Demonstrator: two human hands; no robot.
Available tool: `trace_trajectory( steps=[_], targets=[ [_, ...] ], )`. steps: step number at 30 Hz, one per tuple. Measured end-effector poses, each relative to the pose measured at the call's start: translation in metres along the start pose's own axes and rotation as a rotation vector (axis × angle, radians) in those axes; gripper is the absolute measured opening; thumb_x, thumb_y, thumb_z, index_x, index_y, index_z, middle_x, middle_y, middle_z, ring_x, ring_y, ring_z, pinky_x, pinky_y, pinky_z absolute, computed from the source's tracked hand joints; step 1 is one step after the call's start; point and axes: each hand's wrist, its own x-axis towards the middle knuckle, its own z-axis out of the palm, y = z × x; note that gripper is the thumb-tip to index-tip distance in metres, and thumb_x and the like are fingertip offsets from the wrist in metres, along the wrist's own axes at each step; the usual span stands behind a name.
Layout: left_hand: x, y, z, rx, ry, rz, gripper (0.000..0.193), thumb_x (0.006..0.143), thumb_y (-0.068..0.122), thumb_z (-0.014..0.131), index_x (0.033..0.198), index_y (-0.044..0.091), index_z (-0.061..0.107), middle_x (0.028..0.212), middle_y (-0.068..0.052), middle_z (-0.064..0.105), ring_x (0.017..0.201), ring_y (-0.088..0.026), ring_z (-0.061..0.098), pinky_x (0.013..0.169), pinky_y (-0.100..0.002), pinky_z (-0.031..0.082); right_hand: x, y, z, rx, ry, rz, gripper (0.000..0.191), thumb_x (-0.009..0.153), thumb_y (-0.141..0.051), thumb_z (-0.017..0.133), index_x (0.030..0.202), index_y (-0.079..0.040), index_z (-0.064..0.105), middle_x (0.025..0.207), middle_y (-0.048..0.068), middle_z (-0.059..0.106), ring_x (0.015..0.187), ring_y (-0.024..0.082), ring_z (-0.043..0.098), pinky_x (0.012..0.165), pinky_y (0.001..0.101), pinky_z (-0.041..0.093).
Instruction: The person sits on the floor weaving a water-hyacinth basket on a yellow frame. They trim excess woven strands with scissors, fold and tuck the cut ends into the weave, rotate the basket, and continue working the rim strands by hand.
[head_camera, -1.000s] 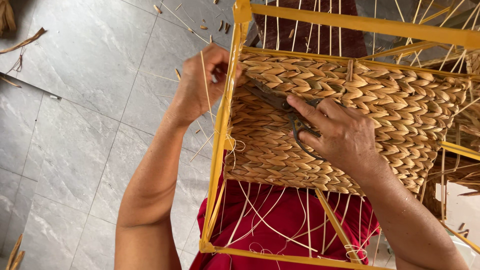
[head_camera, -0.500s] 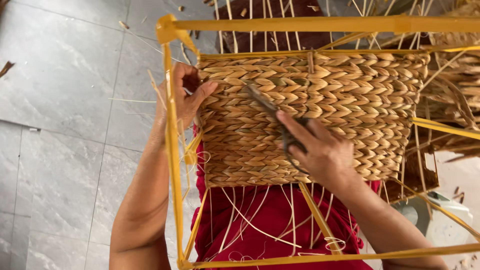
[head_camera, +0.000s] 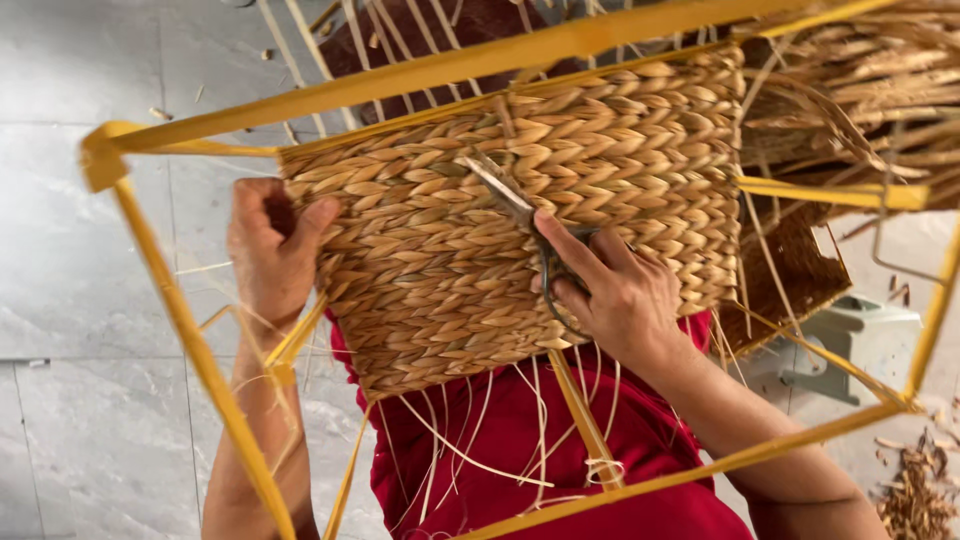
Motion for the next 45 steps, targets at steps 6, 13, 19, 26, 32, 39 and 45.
trace_trajectory(
  steps=[6,13,19,26,32,39,45],
  targets=[
    [-0.015,-0.006,0.004,0.049,0.047,0.139,0.037,0.110,0.026,0.082,0.118,0.001,0.056,0.106,-0.008,0.061,0.091,-0.017,0.060,0.085,-0.030,0.053,-0.015,0.003,-0.006,0.025,-0.006,0.002,0.079,0.087,-0.033,0.085,0.155,-0.030,0.044,0.090,0.000,0.058,0.056,0.010,0.054,0.039,0.0264,0.049],
    [-0.032,-0.001,-0.010,0.094,-0.110,0.082,0.065,0.101,0.036,0.085,0.148,0.007,0.051,0.151,-0.014,0.039,0.128,-0.024,0.053,0.101,-0.039,0.054,-0.042,-0.025,-0.018,0.105,0.031,-0.154,0.087,0.080,-0.027,0.084,0.156,-0.036,0.042,0.084,0.000,0.050,0.061,0.014,0.055,0.053,0.0329,0.054],
    [-0.027,0.001,-0.002,-0.083,-0.127,0.060,0.072,0.098,0.036,0.088,0.152,0.011,0.048,0.165,-0.013,0.026,0.154,-0.032,0.040,0.122,-0.049,0.048,-0.029,-0.022,-0.006,0.090,-0.019,-0.165,0.082,0.080,-0.029,0.083,0.153,-0.032,0.046,0.090,0.003,0.056,0.059,0.015,0.056,0.050,0.0325,0.054],
    [-0.031,-0.002,0.006,-0.363,-0.149,0.057,0.074,0.098,0.029,0.085,0.156,0.008,0.045,0.166,-0.011,0.029,0.156,-0.026,0.038,0.130,-0.045,0.046,-0.021,0.012,-0.002,0.082,0.181,0.081,0.073,0.094,-0.023,0.083,0.156,-0.028,0.044,0.093,-0.002,0.069,0.055,0.011,0.057,0.040,0.0311,0.045],
    [-0.036,0.001,0.011,-0.492,-0.136,0.054,0.069,0.101,0.027,0.083,0.153,0.002,0.045,0.164,-0.011,0.037,0.153,-0.023,0.042,0.135,-0.041,0.043,-0.021,0.018,-0.007,0.066,0.131,0.094,0.077,0.084,-0.023,0.084,0.152,-0.026,0.049,0.093,0.004,0.070,0.061,0.013,0.065,0.046,0.0275,0.053],
    [-0.036,-0.009,0.019,-0.433,-0.064,0.057,0.064,0.103,0.029,0.074,0.153,0.002,0.045,0.154,-0.012,0.050,0.138,-0.019,0.053,0.116,-0.034,0.048,-0.061,0.052,-0.006,0.586,0.360,0.270,0.067,0.094,-0.006,0.083,0.153,-0.015,0.053,0.132,0.006,0.069,0.078,0.009,0.068,0.060,0.0227,0.059],
    [-0.093,-0.009,0.021,-0.251,0.265,0.042,0.030,0.115,0.020,0.064,0.137,0.000,0.057,0.124,-0.008,0.061,0.094,-0.011,0.055,0.086,-0.024,0.048,-0.085,0.084,-0.007,0.625,0.472,0.322,0.064,0.104,-0.001,0.084,0.159,-0.005,0.050,0.127,0.002,0.068,0.093,0.004,0.058,0.080,0.0187,0.050]
  ],
)
